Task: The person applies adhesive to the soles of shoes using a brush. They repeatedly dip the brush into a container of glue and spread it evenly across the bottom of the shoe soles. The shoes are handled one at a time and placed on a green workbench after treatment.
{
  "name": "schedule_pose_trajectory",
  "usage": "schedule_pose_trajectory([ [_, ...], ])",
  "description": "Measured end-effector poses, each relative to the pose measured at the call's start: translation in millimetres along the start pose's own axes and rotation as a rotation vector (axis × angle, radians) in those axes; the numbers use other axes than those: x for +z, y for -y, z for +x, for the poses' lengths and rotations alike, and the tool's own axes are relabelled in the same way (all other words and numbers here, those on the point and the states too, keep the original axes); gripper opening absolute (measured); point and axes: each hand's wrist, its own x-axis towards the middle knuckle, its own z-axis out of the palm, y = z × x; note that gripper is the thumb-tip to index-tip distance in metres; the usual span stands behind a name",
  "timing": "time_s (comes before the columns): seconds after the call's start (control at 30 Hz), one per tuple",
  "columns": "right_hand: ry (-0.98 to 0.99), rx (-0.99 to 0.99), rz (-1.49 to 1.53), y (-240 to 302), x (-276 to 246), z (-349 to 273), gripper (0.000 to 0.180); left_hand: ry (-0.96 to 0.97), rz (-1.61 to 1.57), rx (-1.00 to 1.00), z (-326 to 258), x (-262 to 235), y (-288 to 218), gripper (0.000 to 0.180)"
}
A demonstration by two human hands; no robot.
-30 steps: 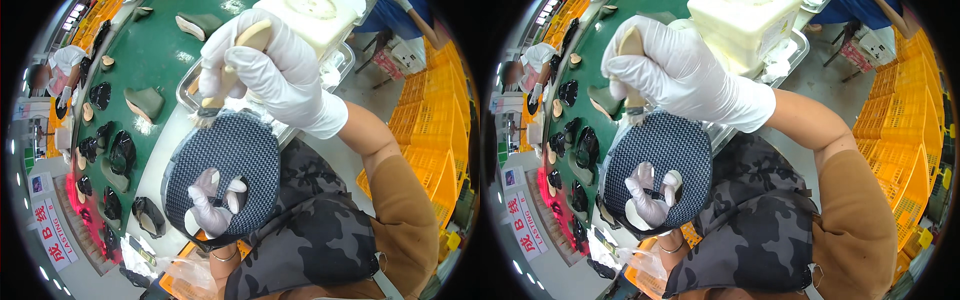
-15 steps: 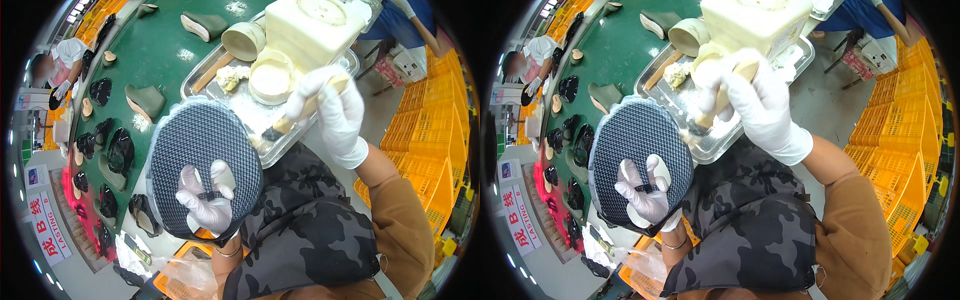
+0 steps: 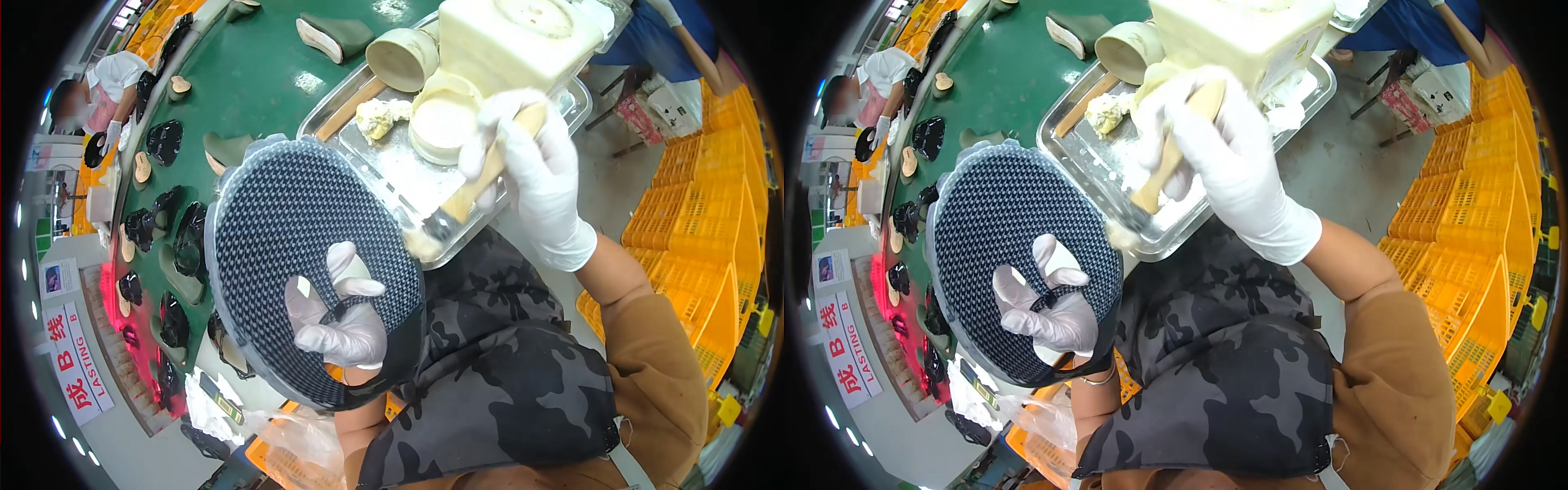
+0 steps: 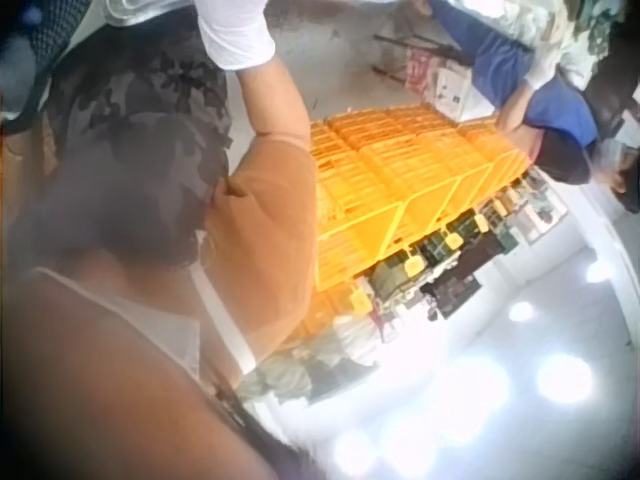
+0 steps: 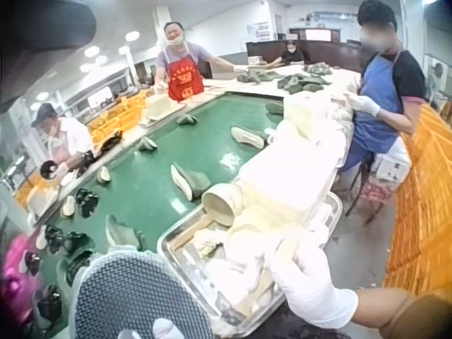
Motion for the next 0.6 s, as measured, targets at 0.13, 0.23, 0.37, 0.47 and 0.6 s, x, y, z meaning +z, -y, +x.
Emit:
schedule_pose_trajectory([
  [0.13, -0.052, -0.165, 0.029, -5, 8, 12, 0.014, 0.063, 0.067, 0.212, 1, 2, 13, 0.065],
  [0.23, 0.029, 0.005, -0.011, -8, 6, 4, 0.015, 0.076, 0.141, 0.306, 4, -1, 22, 0.065],
  [0.37, 0.094, 0.191, -0.108, 2, 6, -2, 0.014, 0.228, 0.348, 0.489, 14, -14, 36, 0.064],
  [0.47, 0.175, 0.114, -0.214, 13, 13, 0, 0.015, 0.342, 0.442, 0.606, 17, -27, 40, 0.062],
  [0.6, 0.107, -0.227, -0.139, -1, 28, 11, 0.020, 0.358, 0.576, 0.653, 20, -26, 35, 0.063],
])
